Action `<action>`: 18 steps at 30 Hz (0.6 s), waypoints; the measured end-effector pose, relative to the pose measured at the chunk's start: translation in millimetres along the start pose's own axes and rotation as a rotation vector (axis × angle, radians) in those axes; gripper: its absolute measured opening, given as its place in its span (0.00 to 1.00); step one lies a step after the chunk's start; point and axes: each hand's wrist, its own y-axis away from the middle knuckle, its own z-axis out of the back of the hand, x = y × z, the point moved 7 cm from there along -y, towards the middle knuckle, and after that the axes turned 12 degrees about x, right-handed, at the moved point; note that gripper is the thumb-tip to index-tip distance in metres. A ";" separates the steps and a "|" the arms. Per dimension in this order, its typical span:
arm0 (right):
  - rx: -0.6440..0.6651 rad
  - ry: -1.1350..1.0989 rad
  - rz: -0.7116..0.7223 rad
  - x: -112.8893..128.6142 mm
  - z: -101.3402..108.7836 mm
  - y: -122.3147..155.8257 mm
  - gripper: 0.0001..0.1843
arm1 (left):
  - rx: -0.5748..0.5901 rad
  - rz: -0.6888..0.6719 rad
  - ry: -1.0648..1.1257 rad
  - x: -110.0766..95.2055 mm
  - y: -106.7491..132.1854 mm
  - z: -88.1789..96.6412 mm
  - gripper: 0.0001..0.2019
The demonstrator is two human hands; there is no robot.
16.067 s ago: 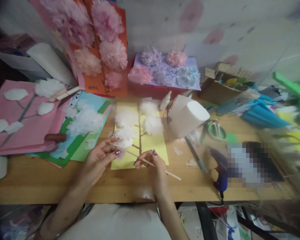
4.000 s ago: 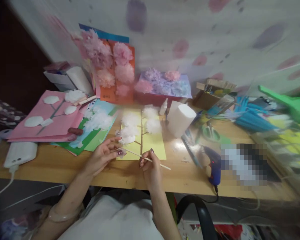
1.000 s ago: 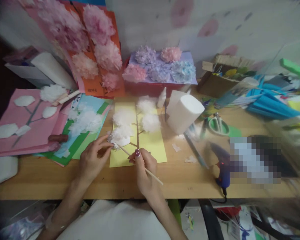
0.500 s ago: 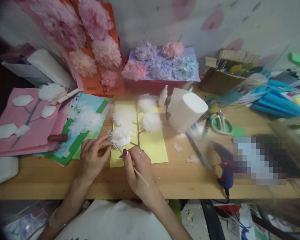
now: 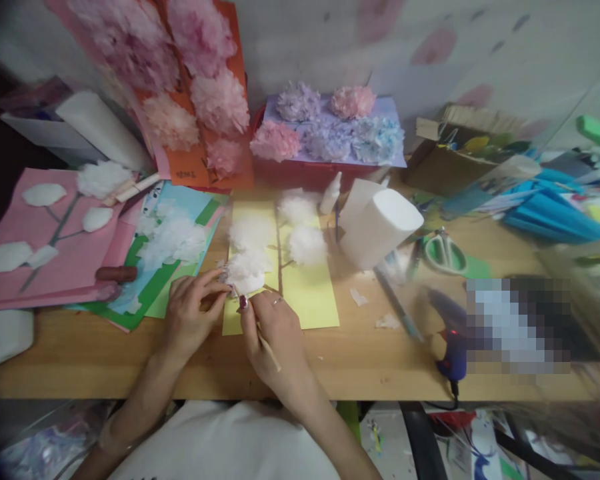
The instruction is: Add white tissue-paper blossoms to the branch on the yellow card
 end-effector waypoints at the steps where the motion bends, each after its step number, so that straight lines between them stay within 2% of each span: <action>1: 0.002 0.008 0.000 0.4 -0.7 -0.8 0.14 | 0.007 0.011 -0.003 0.8 -0.1 -0.5 0.17; 6: 0.005 0.066 -0.009 4.8 -3.8 -4.2 0.15 | 0.008 0.025 0.057 1.0 2.1 3.8 0.19; 11: 0.027 0.204 0.006 15.3 -10.6 -7.6 0.15 | -0.093 0.069 0.120 5.7 10.6 18.8 0.21; 14: 0.081 0.292 0.015 19.1 -19.7 -9.0 0.12 | -0.131 0.105 0.170 11.2 13.7 22.4 0.19; 18: 0.116 0.341 0.008 22.5 -26.6 -10.3 0.12 | -0.116 0.119 0.165 13.9 14.3 19.7 0.15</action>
